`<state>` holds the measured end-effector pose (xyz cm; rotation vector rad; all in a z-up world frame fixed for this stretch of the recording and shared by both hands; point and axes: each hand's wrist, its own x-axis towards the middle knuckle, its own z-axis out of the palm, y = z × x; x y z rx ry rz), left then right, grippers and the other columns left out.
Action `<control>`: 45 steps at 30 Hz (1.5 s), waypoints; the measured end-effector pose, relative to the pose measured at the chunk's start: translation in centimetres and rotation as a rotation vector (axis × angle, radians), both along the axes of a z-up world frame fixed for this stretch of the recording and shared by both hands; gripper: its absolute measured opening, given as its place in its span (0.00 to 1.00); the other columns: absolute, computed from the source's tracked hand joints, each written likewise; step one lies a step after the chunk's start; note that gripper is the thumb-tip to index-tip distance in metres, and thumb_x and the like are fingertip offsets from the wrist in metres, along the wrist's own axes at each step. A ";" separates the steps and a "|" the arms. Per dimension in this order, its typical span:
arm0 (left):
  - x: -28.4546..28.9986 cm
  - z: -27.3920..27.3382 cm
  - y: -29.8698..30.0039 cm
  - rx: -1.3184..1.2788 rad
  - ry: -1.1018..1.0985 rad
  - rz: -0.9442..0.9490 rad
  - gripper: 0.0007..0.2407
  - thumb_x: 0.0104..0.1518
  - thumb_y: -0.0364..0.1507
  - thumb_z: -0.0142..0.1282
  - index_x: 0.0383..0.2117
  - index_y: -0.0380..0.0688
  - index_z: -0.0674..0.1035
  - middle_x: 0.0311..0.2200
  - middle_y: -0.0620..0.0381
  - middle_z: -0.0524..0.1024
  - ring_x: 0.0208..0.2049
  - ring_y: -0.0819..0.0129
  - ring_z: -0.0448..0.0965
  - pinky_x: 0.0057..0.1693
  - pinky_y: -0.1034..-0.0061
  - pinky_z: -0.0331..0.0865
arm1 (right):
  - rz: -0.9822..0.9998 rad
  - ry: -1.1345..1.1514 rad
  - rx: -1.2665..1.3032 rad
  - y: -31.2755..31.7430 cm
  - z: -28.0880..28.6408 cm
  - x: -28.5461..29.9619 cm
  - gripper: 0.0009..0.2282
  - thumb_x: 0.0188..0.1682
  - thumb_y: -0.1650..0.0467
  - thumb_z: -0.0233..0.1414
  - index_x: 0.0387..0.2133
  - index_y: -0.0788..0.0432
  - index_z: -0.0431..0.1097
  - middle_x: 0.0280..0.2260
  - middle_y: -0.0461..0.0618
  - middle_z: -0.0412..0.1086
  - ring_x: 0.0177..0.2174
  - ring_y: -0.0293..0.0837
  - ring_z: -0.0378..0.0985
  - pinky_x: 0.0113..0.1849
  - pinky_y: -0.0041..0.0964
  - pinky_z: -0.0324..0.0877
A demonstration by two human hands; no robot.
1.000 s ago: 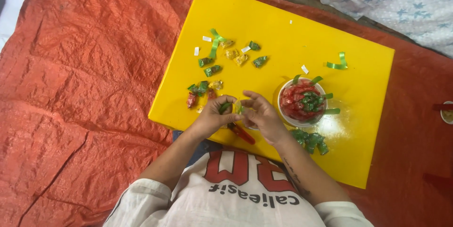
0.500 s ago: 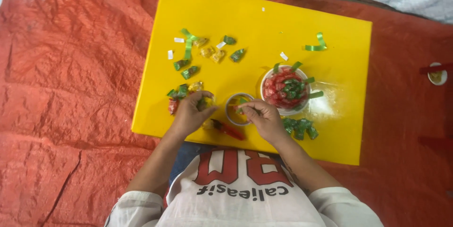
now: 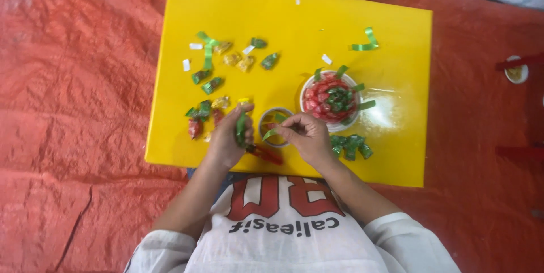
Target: Cutting small green ribbons and attaching them to wrapped candies on a yellow table.
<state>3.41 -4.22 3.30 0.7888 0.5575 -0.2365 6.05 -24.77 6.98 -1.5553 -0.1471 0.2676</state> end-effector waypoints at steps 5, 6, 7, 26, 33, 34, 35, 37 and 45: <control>-0.1 0.3 -1.4 -0.253 -0.034 0.221 0.31 0.60 0.59 0.39 0.50 0.43 0.75 0.28 0.51 0.74 0.27 0.65 0.78 0.34 0.77 0.73 | 0.025 0.144 0.108 3.1 0.1 -0.3 0.05 0.48 0.79 0.60 0.36 0.69 0.74 0.28 0.55 0.76 0.28 0.38 0.82 0.32 0.28 0.81; 0.0 0.7 -1.5 -0.312 -0.063 0.270 0.35 0.58 0.63 0.36 0.48 0.41 0.76 0.28 0.48 0.75 0.28 0.61 0.80 0.35 0.74 0.75 | 0.025 0.136 0.086 3.7 0.2 -0.3 0.04 0.48 0.80 0.58 0.36 0.70 0.75 0.30 0.56 0.77 0.30 0.40 0.83 0.33 0.29 0.81; -0.1 0.1 -1.7 -0.308 -0.067 0.288 0.35 0.58 0.63 0.36 0.48 0.41 0.76 0.28 0.48 0.75 0.28 0.61 0.80 0.35 0.74 0.75 | 0.043 0.136 0.088 4.5 0.4 -0.5 0.04 0.48 0.80 0.58 0.36 0.70 0.75 0.30 0.56 0.77 0.30 0.40 0.83 0.33 0.29 0.81; -0.8 -1.2 -0.9 -0.086 -0.136 0.385 0.12 0.67 0.29 0.52 0.54 0.42 0.74 0.35 0.52 0.78 0.41 0.58 0.82 0.49 0.69 0.73 | 0.085 -0.058 -0.185 8.6 -1.0 -1.0 0.04 0.48 0.75 0.62 0.32 0.65 0.78 0.23 0.52 0.72 0.23 0.36 0.73 0.26 0.29 0.69; 2.1 1.6 5.0 0.129 -0.133 0.252 0.13 0.70 0.27 0.43 0.57 0.38 0.72 0.25 0.60 0.67 0.24 0.72 0.73 0.34 0.78 0.69 | 0.096 -0.065 -0.147 6.4 -1.2 -2.0 0.17 0.50 0.71 0.61 0.52 0.64 0.72 0.36 0.53 0.71 0.29 0.38 0.77 0.31 0.33 0.75; 3.8 0.8 6.5 0.132 -0.134 0.241 0.13 0.70 0.27 0.43 0.57 0.38 0.72 0.25 0.60 0.67 0.24 0.72 0.73 0.34 0.78 0.69 | 0.085 -0.065 -0.144 5.4 -1.3 -2.3 0.17 0.50 0.71 0.61 0.52 0.64 0.72 0.36 0.53 0.71 0.29 0.38 0.77 0.31 0.33 0.75; 5.7 0.0 7.9 0.452 -0.194 0.103 0.12 0.69 0.30 0.46 0.54 0.43 0.77 0.27 0.57 0.71 0.29 0.69 0.76 0.37 0.72 0.71 | 0.075 -0.071 -0.172 4.4 -1.4 -2.6 0.16 0.50 0.71 0.60 0.51 0.65 0.73 0.35 0.54 0.72 0.30 0.40 0.78 0.32 0.35 0.75; 9.3 -1.9 10.7 0.774 -0.260 -0.050 0.11 0.69 0.34 0.50 0.51 0.49 0.82 0.28 0.53 0.75 0.33 0.65 0.79 0.40 0.67 0.73 | 0.053 -0.077 -0.196 2.5 -1.3 -3.3 0.15 0.50 0.72 0.60 0.49 0.65 0.74 0.34 0.55 0.73 0.31 0.41 0.78 0.32 0.37 0.76; 17.7 0.7 14.4 1.553 -0.051 -0.753 0.24 0.55 0.41 0.58 0.62 0.72 0.72 0.55 0.56 0.77 0.54 0.53 0.76 0.54 0.59 0.70 | -0.091 -0.020 -0.348 -4.8 -2.4 -6.3 0.11 0.51 0.66 0.56 0.43 0.58 0.76 0.30 0.46 0.77 0.29 0.37 0.80 0.33 0.28 0.76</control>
